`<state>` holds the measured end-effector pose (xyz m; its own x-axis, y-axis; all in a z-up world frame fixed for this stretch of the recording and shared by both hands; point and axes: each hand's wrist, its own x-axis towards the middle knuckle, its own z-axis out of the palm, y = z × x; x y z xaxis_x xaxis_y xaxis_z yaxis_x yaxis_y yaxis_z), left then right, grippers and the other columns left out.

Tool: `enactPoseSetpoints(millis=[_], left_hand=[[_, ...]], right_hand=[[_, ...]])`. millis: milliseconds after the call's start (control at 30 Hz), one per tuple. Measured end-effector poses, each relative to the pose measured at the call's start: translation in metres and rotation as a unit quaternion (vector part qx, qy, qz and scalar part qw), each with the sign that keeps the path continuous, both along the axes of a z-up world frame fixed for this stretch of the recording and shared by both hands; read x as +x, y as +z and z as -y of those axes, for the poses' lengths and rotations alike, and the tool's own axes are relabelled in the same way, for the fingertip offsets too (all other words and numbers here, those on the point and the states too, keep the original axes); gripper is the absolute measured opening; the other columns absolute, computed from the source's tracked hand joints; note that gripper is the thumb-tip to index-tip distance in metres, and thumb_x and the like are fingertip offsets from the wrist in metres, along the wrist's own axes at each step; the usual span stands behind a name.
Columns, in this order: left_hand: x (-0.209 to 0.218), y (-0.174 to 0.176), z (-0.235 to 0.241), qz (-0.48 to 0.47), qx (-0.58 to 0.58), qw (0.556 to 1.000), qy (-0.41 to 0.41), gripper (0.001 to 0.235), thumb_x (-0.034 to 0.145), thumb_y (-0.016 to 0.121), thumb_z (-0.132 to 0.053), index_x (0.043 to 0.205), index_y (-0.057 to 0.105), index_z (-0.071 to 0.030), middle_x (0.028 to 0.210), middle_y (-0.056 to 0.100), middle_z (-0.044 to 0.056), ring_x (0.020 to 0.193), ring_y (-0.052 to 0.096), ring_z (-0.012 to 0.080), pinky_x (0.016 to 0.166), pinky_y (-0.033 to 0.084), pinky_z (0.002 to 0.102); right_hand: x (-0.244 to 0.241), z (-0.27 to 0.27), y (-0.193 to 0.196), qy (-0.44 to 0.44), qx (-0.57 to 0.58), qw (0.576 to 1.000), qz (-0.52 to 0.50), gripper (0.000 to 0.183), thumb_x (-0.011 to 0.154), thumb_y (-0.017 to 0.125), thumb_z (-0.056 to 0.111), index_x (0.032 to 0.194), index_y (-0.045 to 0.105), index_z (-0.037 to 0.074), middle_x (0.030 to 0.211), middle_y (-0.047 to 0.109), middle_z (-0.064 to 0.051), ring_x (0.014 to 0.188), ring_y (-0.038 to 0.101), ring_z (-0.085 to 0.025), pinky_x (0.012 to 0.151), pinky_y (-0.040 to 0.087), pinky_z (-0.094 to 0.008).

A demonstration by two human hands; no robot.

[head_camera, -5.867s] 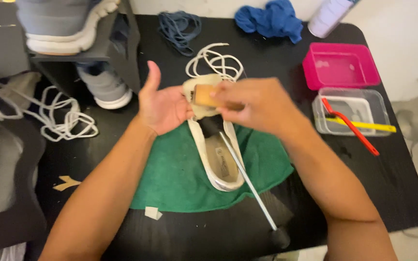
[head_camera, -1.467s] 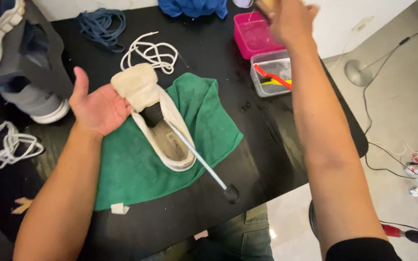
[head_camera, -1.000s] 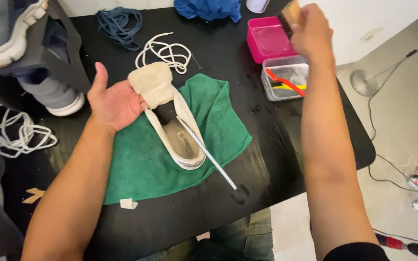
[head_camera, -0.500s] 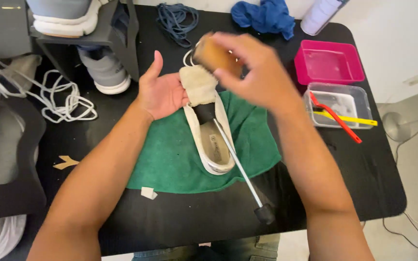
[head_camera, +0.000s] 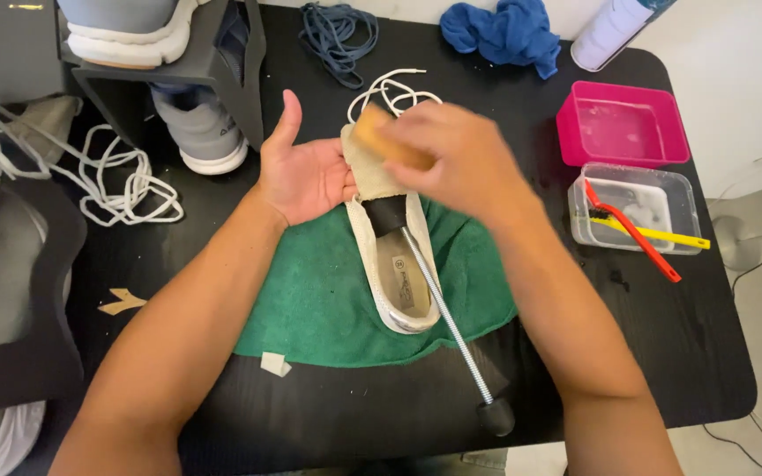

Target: The person scrubs a white sneaker with a brush, dipping the brush into a pink container of water periodically. They clean the upper, sides, and interior of the shoe while it rests on a green towel on a black table.

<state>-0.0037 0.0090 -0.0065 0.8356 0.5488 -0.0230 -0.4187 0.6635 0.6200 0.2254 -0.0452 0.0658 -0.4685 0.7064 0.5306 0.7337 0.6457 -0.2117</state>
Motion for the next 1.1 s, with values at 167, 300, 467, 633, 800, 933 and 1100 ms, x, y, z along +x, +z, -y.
enactPoseSetpoints(millis=[167,300,467,633,800,933,1100], left_hand=[[0.0,-0.002,0.002,-0.005,-0.007,1.0,0.005,0.119,0.067,0.035,-0.094,0.126,0.061,0.005,0.117,0.07,0.02,0.108,0.073,0.0328,0.097,0.057,0.04],[0.0,0.013,0.006,-0.007,0.004,1.0,0.006,0.119,0.066,0.035,-0.095,0.124,0.062,0.005,0.115,0.07,0.02,0.107,0.074,0.033,0.097,0.057,0.041],[0.001,0.006,0.008,-0.006,-0.012,1.0,0.014,0.118,0.065,0.035,-0.095,0.121,0.063,0.005,0.111,0.071,0.02,0.104,0.074,0.0331,0.096,0.057,0.04],[0.0,0.004,0.005,-0.005,0.009,1.0,0.002,0.127,0.063,0.031,-0.097,0.128,0.061,0.008,0.121,0.069,0.025,0.114,0.071,0.0369,0.102,0.055,0.044],[0.0,0.011,0.011,0.015,-0.01,1.0,0.012,0.127,0.063,0.03,-0.097,0.125,0.062,0.009,0.116,0.071,0.024,0.109,0.073,0.0366,0.102,0.056,0.044],[-0.002,0.01,0.008,-0.003,0.008,1.0,0.008,0.128,0.063,0.03,-0.097,0.126,0.061,0.009,0.12,0.069,0.025,0.113,0.071,0.0377,0.104,0.055,0.045],[0.001,0.014,0.013,0.004,-0.011,1.0,0.023,0.124,0.064,0.029,-0.097,0.12,0.064,0.008,0.111,0.072,0.02,0.104,0.075,0.0329,0.097,0.06,0.041]], right_hand=[[0.009,0.01,0.026,0.037,-0.107,0.994,0.01,0.034,0.078,0.085,0.026,0.111,0.078,0.02,0.107,0.077,-0.001,0.101,0.072,-0.03,0.079,0.058,-0.042],[0.008,0.004,0.018,0.014,-0.068,0.997,-0.025,0.04,0.085,0.084,0.024,0.123,0.075,0.019,0.112,0.077,-0.003,0.103,0.072,-0.031,0.081,0.058,-0.041],[0.0,0.016,0.023,0.044,-0.129,0.991,-0.004,0.04,0.075,0.085,0.024,0.113,0.076,0.02,0.101,0.079,-0.005,0.096,0.072,-0.033,0.078,0.058,-0.045],[0.012,0.004,0.016,-0.03,-0.073,0.996,0.03,0.043,0.084,0.085,0.03,0.125,0.074,0.022,0.105,0.078,-0.002,0.093,0.072,-0.03,0.074,0.057,-0.041],[0.0,0.015,0.027,0.05,-0.165,0.985,0.015,0.04,0.075,0.088,0.033,0.114,0.078,0.024,0.094,0.079,-0.008,0.087,0.073,-0.034,0.07,0.058,-0.044],[0.014,0.002,0.012,-0.033,-0.109,0.993,0.032,0.043,0.077,0.086,0.03,0.119,0.077,0.025,0.089,0.077,-0.009,0.085,0.074,-0.032,0.07,0.057,-0.043],[-0.01,0.011,0.008,0.048,-0.116,0.992,-0.001,0.038,0.076,0.085,0.025,0.113,0.078,0.024,0.093,0.079,-0.006,0.092,0.073,-0.029,0.077,0.058,-0.039]])
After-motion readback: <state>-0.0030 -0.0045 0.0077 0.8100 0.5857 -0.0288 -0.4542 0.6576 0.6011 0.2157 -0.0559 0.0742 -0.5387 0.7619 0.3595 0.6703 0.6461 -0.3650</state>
